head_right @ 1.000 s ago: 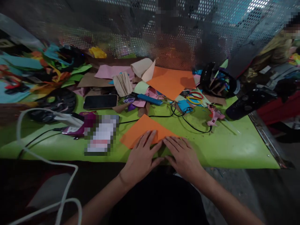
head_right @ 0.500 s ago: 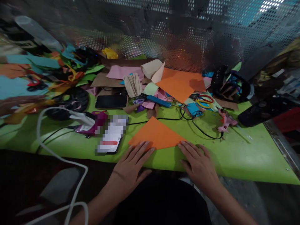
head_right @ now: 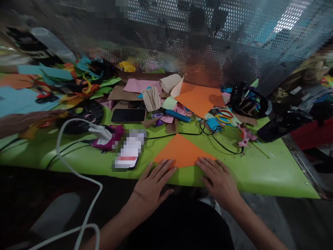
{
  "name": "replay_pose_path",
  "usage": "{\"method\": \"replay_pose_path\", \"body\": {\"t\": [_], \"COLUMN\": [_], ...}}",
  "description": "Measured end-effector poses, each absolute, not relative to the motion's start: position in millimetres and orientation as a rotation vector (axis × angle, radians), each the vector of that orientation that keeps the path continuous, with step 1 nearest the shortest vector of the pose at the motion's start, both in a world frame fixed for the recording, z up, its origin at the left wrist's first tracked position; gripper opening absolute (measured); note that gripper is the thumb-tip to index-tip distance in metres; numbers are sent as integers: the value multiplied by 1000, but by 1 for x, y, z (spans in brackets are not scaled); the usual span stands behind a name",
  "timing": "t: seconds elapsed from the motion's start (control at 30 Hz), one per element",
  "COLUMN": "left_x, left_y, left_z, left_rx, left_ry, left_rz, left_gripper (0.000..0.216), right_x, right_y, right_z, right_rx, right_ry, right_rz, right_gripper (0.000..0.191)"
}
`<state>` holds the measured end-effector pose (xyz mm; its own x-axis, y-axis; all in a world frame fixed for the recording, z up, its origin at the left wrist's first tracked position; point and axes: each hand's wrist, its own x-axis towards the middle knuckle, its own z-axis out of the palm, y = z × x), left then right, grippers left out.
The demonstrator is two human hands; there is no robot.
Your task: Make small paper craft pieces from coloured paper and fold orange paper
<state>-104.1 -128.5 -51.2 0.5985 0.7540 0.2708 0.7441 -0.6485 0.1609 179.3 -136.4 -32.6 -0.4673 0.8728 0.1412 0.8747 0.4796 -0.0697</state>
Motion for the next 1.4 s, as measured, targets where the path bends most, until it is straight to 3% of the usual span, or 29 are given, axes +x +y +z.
{"method": "replay_pose_path", "body": {"t": [0.33,0.47,0.6,0.83,1.1,1.27,1.4], "left_x": [-106,-102,-90,-65,-64,-65,-50], "left_y": [-133,-153,-172,-162,-165,-163,-148], "left_z": [-50,-45,-45,-45,-50,-37,-17], "left_rx": [2584,2068,1373,832,777,738,732], "left_ry": [1451,1352,1097,865,938,850,696], "left_rz": [757,1092,883,806,843,772,946], "left_gripper": [48,34,25,52,39,50,56], "right_x": [167,163,167,164,166,172,158], "right_y": [-160,-173,-183,-168,-170,-169,-164], "right_z": [-42,-50,-57,-47,-46,-31,-20], "right_rx": [-1552,-1459,-1319,-1368,-1287,-1284,-1260], "right_ry": [-2416,-2317,-2237,-2323,-2342,-2265,-2210], "right_rz": [-170,-237,-246,-226,-266,-278,-286], "right_gripper": [51,45,45,37,50,58,59]}}
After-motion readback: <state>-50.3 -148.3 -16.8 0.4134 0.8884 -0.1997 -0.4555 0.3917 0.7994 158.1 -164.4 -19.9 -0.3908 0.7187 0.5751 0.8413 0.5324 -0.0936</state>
